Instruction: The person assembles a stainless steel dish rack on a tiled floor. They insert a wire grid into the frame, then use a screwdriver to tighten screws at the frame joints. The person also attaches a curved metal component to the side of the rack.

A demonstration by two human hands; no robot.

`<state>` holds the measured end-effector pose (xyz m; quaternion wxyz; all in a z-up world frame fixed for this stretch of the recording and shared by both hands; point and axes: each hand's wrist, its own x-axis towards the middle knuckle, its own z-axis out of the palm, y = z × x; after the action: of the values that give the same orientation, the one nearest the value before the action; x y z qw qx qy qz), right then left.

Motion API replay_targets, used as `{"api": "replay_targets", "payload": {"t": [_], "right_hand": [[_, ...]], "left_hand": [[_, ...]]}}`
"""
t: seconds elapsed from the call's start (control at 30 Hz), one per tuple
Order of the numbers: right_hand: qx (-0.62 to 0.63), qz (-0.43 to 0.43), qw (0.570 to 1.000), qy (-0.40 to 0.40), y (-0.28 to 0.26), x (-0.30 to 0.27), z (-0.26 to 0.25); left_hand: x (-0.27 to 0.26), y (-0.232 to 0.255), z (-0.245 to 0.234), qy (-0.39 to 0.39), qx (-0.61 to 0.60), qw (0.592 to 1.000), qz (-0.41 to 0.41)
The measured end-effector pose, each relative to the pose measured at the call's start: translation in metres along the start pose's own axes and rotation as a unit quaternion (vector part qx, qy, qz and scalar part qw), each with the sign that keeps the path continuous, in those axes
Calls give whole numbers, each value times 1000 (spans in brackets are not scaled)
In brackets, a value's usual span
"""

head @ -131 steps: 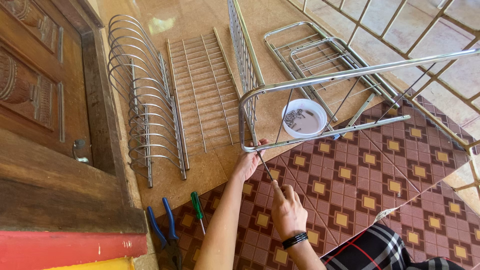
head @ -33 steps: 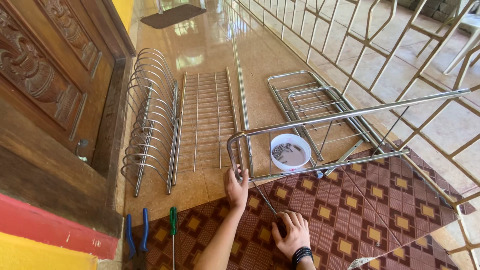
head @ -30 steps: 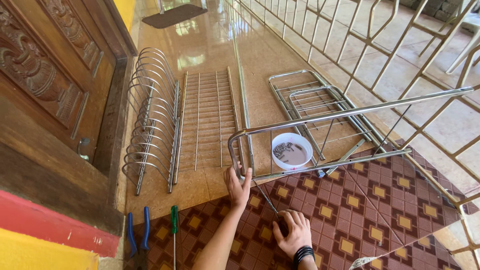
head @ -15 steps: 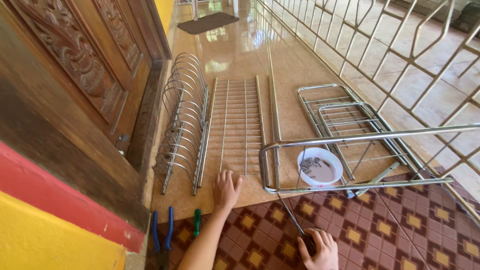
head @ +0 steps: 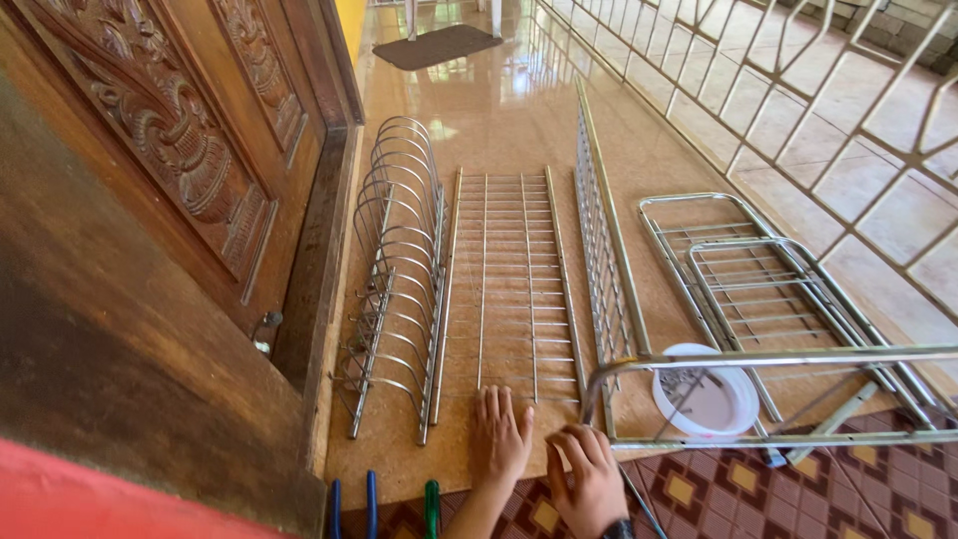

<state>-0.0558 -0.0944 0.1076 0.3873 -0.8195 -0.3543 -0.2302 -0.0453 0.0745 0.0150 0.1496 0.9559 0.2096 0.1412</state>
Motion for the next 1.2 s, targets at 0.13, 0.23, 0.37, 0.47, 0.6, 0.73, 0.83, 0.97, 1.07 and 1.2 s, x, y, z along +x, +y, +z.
{"api": "replay_targets", "payload": {"t": [0.13, 0.23, 0.37, 0.47, 0.6, 0.73, 0.83, 0.97, 1.07, 1.2], "right_hand": [[32, 73, 985, -155, 2, 58, 66], [37, 117, 961, -249, 4, 95, 121], [-87, 74, 894, -433, -6, 120, 166], [-156, 48, 850, -500, -18, 122, 179], [-180, 55, 820, -540, -20, 133, 187], [-172, 56, 805, -564, -14, 141, 189], [-163, 50, 824, -541, -10, 136, 186], [-107, 16, 898, -426, -7, 122, 172], [-32, -25, 946, -323, -13, 124, 158], [34, -60, 973, -219, -31, 137, 131]], "left_hand": [[-4, -13, 31, 73, 51, 995, 40], [-13, -21, 46, 73, -23, 995, 66], [-12, -24, 47, 70, -74, 990, 99], [-14, -27, 41, 52, -83, 989, 110], [-32, -19, 37, 28, -97, 987, 126], [-30, -22, 32, 11, -102, 984, 145], [-34, -16, 32, 2, -106, 982, 156], [-39, -5, 33, -3, -112, 980, 162], [-38, 1, 34, -1, -118, 980, 161], [-33, 3, 33, 3, -121, 980, 158]]}}
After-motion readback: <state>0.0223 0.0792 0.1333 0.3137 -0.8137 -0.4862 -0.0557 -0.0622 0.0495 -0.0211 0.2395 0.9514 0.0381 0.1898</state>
